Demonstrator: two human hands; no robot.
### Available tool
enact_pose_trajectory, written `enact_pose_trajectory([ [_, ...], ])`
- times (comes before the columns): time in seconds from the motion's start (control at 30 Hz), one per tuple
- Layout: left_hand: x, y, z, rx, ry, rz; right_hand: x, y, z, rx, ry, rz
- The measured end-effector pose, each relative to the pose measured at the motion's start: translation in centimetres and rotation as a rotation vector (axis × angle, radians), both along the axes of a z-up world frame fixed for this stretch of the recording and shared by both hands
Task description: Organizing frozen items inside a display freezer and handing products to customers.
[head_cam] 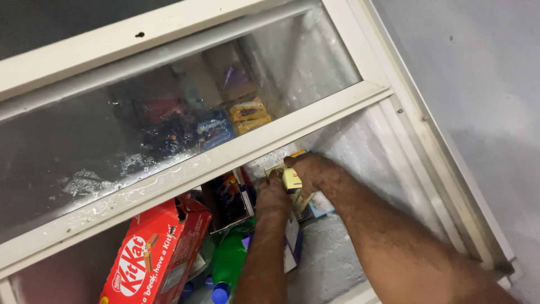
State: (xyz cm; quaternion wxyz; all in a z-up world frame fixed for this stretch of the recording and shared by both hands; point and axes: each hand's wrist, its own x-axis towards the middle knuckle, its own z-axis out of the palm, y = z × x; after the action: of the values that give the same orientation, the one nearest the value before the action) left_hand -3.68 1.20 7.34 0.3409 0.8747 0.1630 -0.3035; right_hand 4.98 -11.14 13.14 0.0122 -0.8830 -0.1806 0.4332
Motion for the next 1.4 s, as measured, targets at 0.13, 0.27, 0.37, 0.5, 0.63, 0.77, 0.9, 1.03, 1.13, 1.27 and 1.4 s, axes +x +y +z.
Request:
enact_pose_trajectory([
  [0.13, 0.6, 0.2, 4.8, -0.105, 0.049, 0.032, 0.2, 0.8, 3.2, 0.096, -0.091, 0.04],
  [0.27, 0.4, 0.6, 6.6, -0.213, 0.073, 0.198, 0.2, 0.2, 3.2, 0.175, -0.202, 0.098],
  [0.37, 0.0, 0.8, 5.9, -0.223, -0.061, 0.182, 0.1, 0.2, 4.1, 0.178, -0.223, 0.106],
  [0.5, -0.4, 1.3, 8.1, -0.43, -0.135, 0.273, 0.1, 1.7, 10.4, 0.215, -0.176, 0.033],
  [0.63, -0.9, 2.9, 10.9, -0.628, -0.189, 0.298, -0.1, 2.4, 13.3, 0.191, -0.171, 0.043],
  [0.77, -1.6, 3.6, 9.1, -0.805, -0.184, 0.356, -0.4, 2.5, 14.3, 0.279, -0.131, -0.021],
  [0.9, -2.3, 3.7, 9.4, -0.95, -0.164, 0.44, -0.6, 2.5, 15.2, 0.389, -0.014, -0.261],
  [1.03, -2.8, 4.3, 12.9, -0.95, 0.029, 0.613, -1.3, 2.0, 15.7, 0.435, 0.011, -0.358],
  [1.13, -3.5, 5.0, 14.8, -0.978, 0.043, 0.68, -1.9, 0.5, 14.1, 0.342, 0.048, -0.544],
  [1.27, -4.1, 6.5, 15.8, -1.225, -0.006, 0.654, -2.9, 0.2, 14.8, 0.411, 0.144, -0.501],
  [1.4, -5.3, 8.2, 16.0, -1.368, 0.058, 0.595, -3.1, 0.3, 16.3, 0.463, 0.26, -0.569],
])
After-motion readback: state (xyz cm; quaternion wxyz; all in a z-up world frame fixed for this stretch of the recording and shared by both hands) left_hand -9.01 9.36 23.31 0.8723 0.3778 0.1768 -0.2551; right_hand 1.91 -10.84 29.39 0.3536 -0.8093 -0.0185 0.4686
